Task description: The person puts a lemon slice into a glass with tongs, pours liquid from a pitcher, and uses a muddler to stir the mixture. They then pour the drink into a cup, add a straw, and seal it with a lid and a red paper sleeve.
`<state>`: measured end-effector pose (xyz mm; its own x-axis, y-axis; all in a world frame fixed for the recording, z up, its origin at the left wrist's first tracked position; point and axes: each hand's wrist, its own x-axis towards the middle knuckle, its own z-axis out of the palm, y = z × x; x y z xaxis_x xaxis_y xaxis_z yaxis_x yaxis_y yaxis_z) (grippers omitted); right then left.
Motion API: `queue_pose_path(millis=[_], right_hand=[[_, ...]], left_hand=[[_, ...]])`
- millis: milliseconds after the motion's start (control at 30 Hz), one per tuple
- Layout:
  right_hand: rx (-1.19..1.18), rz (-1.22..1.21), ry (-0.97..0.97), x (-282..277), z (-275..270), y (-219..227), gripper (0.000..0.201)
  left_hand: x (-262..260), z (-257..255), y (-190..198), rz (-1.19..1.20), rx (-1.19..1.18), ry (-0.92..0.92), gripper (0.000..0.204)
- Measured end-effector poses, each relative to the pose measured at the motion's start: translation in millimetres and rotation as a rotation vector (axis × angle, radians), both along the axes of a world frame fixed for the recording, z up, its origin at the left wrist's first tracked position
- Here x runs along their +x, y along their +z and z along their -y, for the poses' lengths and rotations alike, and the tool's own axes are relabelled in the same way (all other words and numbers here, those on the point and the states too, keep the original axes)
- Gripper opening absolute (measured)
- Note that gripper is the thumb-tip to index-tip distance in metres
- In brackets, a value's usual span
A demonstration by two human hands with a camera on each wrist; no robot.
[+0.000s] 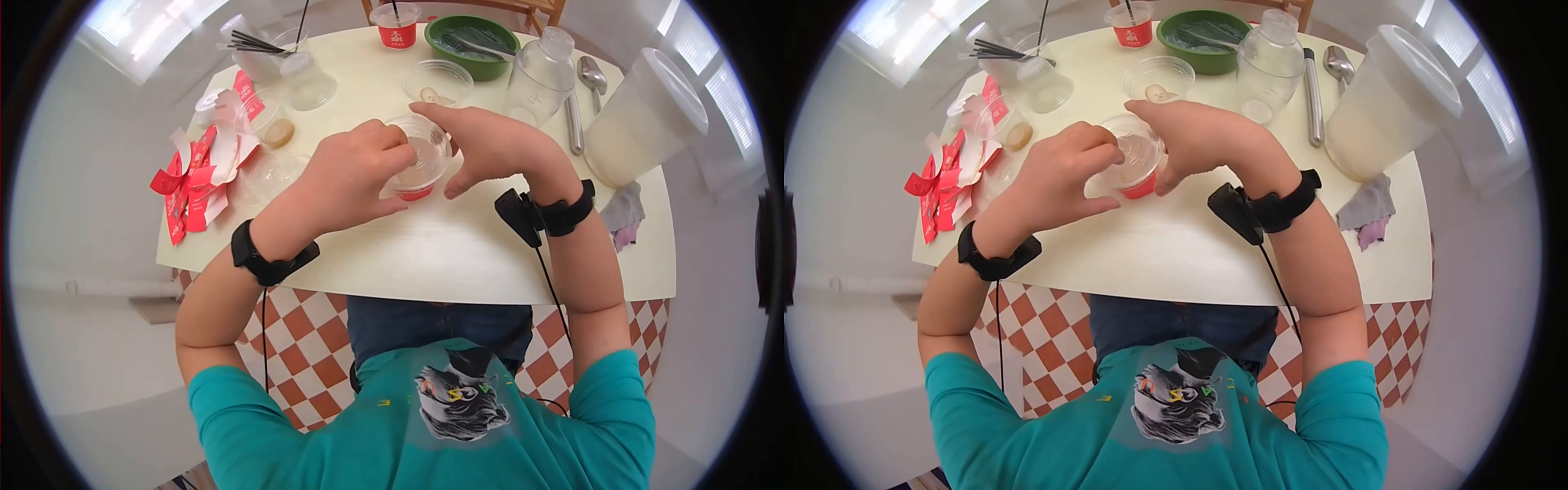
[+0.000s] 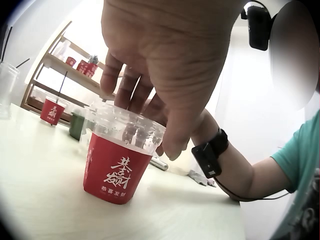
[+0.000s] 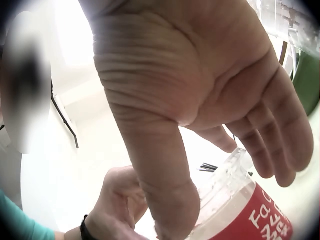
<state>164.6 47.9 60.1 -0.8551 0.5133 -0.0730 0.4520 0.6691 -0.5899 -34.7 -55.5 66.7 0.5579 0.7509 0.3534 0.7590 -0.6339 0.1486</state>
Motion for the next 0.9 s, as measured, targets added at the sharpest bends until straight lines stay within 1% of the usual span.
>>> queue_pose_path(millis=[33, 67, 133, 167, 233, 267, 333, 467, 600, 667, 733, 833, 900], right_hand=[[-0.062, -0.054, 0.033, -1, -1, -5, 0.109], [-0.059, -0.058, 0.040, -3, -1, -8, 0.109], [-0.149, -0.194, 0.022, -6, 5, -13, 0.114], [-0.149, -0.193, 0.031, -8, 7, -20, 0.114], [-0.134, -0.451, 0.026, -11, 10, -38, 0.115], [-0.135, -0.450, 0.032, -12, 9, -47, 0.115], [-0.303, -0.654, -0.012, -17, 10, -59, 0.112], [-0.241, -0.623, -0.050, -18, 11, -57, 0.113], [-0.327, -0.646, -0.056, -19, 12, -54, 0.114], [-0.354, -0.637, -0.061, -19, 13, -55, 0.115], [-0.246, -0.677, -0.049, -20, 12, -60, 0.109], [-0.203, -0.643, -0.056, -19, 14, -56, 0.106], [-0.222, -0.656, -0.060, -19, 14, -56, 0.105]], left_hand=[[1, 1, -3, -0.046, -0.004, 0.024, 0.036], [0, 2, -5, -0.093, -0.009, 0.049, 0.037], [-1, 5, -7, -0.092, 0.011, 0.053, 0.034], [-2, 6, -9, -0.087, 0.028, 0.049, 0.030], [-4, 8, -12, -0.078, 0.040, 0.059, 0.029], [-4, 8, -13, -0.069, 0.050, 0.060, 0.029], [-4, 10, -14, -0.064, 0.066, 0.060, 0.028], [-4, 13, -17, -0.058, 0.125, 0.049, 0.025], [-4, 15, -18, -0.055, 0.137, 0.058, 0.024], [-4, 17, -18, 0.000, 0.152, 0.049, 0.022], [-5, 18, -19, 0.025, 0.150, 0.057, 0.021], [-6, 20, -23, 0.080, 0.166, 0.086, 0.019], [-5, 20, -28, 0.109, 0.178, 0.101, 0.018]])
